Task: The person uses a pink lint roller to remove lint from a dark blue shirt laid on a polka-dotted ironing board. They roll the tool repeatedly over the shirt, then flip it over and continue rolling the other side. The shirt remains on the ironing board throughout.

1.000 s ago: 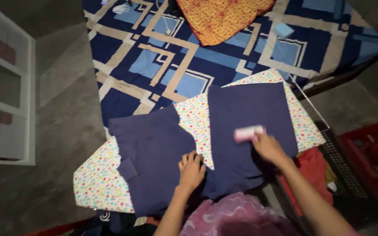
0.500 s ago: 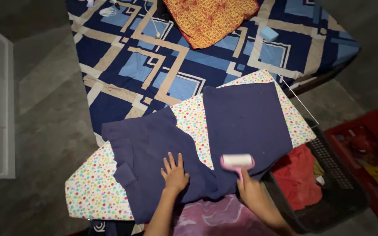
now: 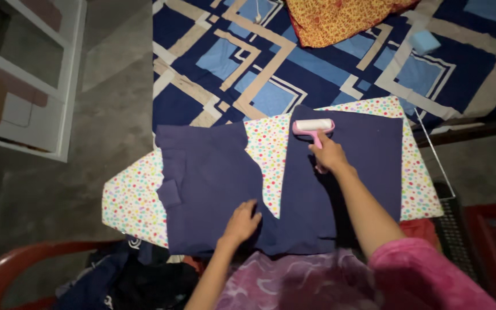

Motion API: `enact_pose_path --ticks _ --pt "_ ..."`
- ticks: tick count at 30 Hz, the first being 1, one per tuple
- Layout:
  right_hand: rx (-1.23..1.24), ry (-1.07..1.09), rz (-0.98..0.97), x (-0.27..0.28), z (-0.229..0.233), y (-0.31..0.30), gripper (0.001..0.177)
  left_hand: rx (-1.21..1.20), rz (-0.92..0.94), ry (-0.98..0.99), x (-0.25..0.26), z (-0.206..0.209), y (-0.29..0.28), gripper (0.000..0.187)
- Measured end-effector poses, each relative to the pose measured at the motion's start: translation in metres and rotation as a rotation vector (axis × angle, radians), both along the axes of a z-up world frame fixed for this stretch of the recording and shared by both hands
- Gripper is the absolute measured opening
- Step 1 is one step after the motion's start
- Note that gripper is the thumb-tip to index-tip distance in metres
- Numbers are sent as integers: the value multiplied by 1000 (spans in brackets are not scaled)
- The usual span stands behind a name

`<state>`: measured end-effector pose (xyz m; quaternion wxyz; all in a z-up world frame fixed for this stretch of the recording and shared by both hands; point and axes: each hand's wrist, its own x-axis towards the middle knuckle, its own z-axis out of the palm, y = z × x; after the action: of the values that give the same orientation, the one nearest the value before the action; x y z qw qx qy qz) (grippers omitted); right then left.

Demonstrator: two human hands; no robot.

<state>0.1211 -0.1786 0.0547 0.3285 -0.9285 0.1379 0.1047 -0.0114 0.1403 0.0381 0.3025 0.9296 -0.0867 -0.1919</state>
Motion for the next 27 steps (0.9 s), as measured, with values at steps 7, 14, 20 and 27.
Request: enact_pose_path --ticks 7,14,20,27 --pt "-40 -47 125 -173 -30 -37 66 -147 142 -229 14 -12 -87 47" --pt "-115 -111 229 -255 -46 -36 52 7 -203 -180 -37 -11 -134 40" --pt "-103 -40 209 -60 -31 -27 69 129 -166 -140 -41 5 -118 41" --pt "60 41 183 -10 -18 -21 63 251 -15 134 -7 20 -107 37"
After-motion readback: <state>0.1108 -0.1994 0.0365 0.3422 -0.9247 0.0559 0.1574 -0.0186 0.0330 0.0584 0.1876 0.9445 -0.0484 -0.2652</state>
